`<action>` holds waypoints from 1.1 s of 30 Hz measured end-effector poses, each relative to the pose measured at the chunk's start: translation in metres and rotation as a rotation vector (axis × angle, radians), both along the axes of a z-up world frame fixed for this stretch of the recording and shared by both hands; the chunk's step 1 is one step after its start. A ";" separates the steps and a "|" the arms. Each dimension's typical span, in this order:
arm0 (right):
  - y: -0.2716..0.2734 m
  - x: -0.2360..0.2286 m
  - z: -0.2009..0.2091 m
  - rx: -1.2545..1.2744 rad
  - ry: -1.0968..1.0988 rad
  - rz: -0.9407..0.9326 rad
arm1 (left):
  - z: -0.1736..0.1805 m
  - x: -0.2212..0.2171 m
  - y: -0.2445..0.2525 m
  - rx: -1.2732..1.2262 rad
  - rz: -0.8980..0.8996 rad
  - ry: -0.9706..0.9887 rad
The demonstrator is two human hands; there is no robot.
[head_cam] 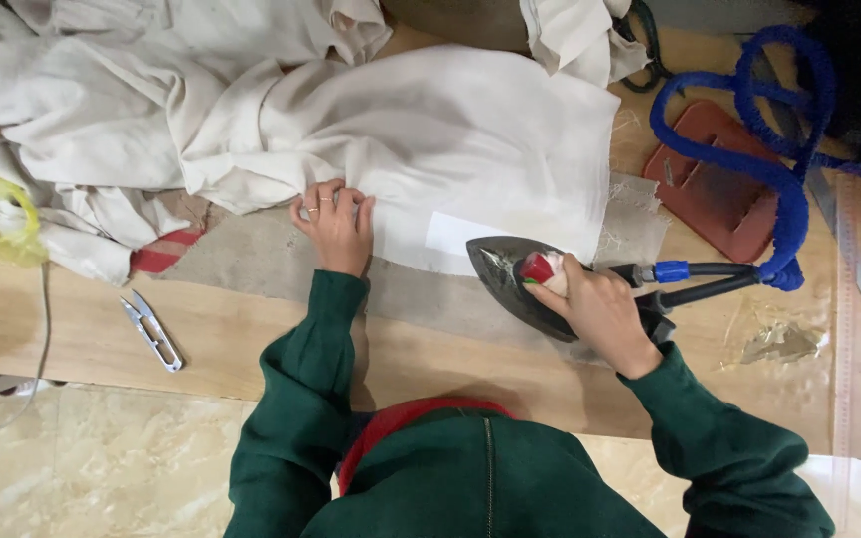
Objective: The person irons a piece of white fabric on a wooden table, then retrieves a wooden block from a drawer and places it on the table. They fold the fabric, use shears to cut a strip from it, and then iron the fabric again.
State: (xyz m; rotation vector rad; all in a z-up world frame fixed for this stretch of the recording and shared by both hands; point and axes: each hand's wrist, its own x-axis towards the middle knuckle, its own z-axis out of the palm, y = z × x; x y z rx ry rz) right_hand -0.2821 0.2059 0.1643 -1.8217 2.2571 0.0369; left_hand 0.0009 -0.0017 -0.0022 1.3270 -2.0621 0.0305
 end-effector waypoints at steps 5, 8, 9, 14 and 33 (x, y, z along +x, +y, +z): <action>-0.034 0.024 -0.001 -0.083 -0.004 0.065 | -0.006 0.003 -0.001 0.040 -0.022 0.013; -0.053 0.034 -0.022 -0.158 0.121 0.138 | -0.005 0.003 -0.001 0.057 -0.021 0.000; -0.061 0.039 -0.024 -0.158 0.046 0.135 | -0.005 0.004 -0.001 0.058 -0.025 0.002; -0.073 0.044 -0.036 -0.165 -0.065 0.144 | 0.001 0.003 0.001 0.055 -0.020 -0.016; -0.043 0.032 -0.014 -0.136 0.052 0.111 | -0.002 0.007 -0.003 0.187 0.033 0.171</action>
